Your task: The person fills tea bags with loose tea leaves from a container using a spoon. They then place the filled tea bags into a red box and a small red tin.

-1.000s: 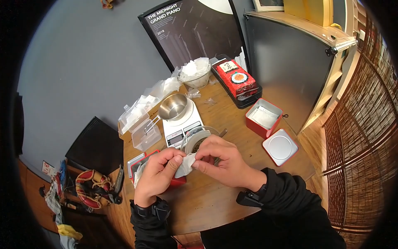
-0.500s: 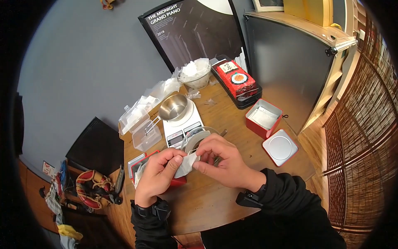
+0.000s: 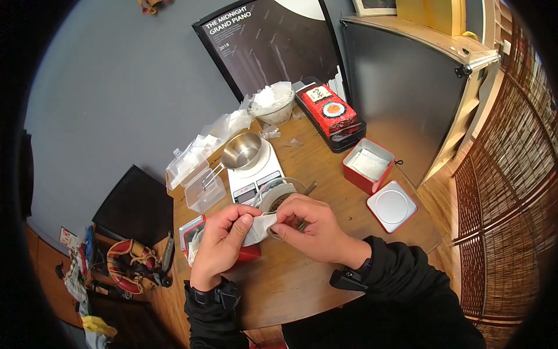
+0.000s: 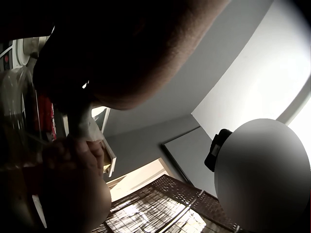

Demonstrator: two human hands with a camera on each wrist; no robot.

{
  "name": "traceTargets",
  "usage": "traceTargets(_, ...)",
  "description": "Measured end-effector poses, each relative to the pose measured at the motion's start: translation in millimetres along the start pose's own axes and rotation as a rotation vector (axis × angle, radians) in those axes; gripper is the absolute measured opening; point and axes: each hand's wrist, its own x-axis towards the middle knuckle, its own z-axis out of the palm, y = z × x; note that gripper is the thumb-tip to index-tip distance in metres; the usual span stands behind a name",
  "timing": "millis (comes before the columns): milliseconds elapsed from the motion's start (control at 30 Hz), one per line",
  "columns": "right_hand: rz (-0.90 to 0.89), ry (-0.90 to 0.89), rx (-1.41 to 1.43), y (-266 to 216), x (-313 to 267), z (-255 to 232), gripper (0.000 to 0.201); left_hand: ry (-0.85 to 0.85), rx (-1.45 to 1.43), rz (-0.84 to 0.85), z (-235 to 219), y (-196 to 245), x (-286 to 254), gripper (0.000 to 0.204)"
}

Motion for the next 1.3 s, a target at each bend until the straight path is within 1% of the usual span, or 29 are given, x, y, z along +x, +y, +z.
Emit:
traceTargets(100,0.028,0.017,0.047,3.7,-2.1,1.4,0.018,0.02,-0.07,-0.034,0.8,-1.4,-0.7,0.024)
traceTargets(200,0.033,0.026,0.006,-2.7,0.1,2.1,0.019,0.037,-0.1,0.014,1.5,-3.0,-0.2,0.023)
traceTargets(267,0.029,0.035,0.001,-3.2,1.0,3.8,0.02,0.04,-0.14,-0.041,1.4,1.2,-1.3,0.023)
traceTargets(333,0.025,0.045,-0.004,-4.7,1.5,5.1,0.02,0.034,-0.126,-0.039,1.0,0.4,-1.7,0.023)
traceTargets(433,0.007,0.035,-0.01,-6.7,2.2,6.2,0.021,0.029,-0.107,-0.029,2.0,0.4,-1.6,0.023)
traceTargets(500,-0.052,0.039,-0.055,-5.4,2.1,6.4,0.02,0.028,-0.102,-0.02,3.0,0.5,-1.4,0.023)
traceTargets(633,-0.061,0.036,-0.065,-5.2,2.0,5.0,0.016,0.036,-0.13,-0.047,3.2,-0.2,-1.3,0.023)
traceTargets(700,-0.03,0.053,-0.018,-4.2,1.0,4.8,0.013,0.037,-0.13,-0.056,2.6,0.5,-1.0,0.023)
traceTargets(767,-0.002,0.067,0.024,-3.9,0.0,6.4,0.012,0.003,-0.182,-0.12,0.9,1.9,-1.5,0.026)
traceTargets(800,0.025,0.081,0.066,-3.8,-0.3,7.1,0.011,0.002,-0.182,-0.121,3.2,1.1,-1.3,0.026)
traceTargets(867,0.034,0.085,0.071,-2.4,-1.0,7.2,0.011,-0.039,-0.215,0.095,10.1,-1.4,-1.1,0.041)
traceTargets(900,0.041,0.087,0.076,-1.9,-1.2,7.4,0.011,-0.04,-0.216,0.094,9.8,0.0,-1.2,0.041)
traceTargets(967,0.063,0.096,0.065,-3.4,-1.2,7.6,0.011,-0.041,0.115,0.176,8.5,5.5,-1.9,0.057)
traceTargets(1000,0.082,0.105,0.053,-4.2,-1.0,7.5,0.011,-0.04,0.114,0.175,8.9,7.3,-3.0,0.057)
traceTargets(1067,0.11,0.099,0.08,-4.7,-1.4,6.1,0.011,0.028,0.107,0.121,10.2,9.6,-4.4,0.047)
traceTargets(1100,0.138,0.094,0.106,-4.9,-1.7,5.4,0.011,0.027,0.107,0.121,9.4,7.7,-4.1,0.047)
traceTargets(1133,0.138,0.096,0.105,-4.4,-1.4,5.1,0.011,0.047,0.096,0.149,7.8,4.2,-3.1,0.04)
traceTargets(1167,0.108,0.096,0.104,-3.5,-1.0,5.0,0.01,0.066,0.085,0.177,6.4,2.3,-2.7,0.033)
traceTargets(1200,0.078,0.096,0.103,-2.7,-0.6,4.8,0.01,0.065,0.085,0.177,5.2,4.5,-3.3,0.033)
traceTargets(1233,0.077,0.097,0.102,-2.2,-0.2,4.1,0.01,0.067,0.093,0.12,3.7,9.0,-4.4,0.028)
traceTargets(1267,0.031,0.086,0.063,-1.7,0.1,3.1,0.01,0.07,0.102,0.062,2.4,11.7,-4.9,0.023)
traceTargets(1300,-0.016,0.075,0.022,-1.5,0.7,2.3,0.01,0.07,0.102,0.062,1.4,12.0,-4.7,0.023)
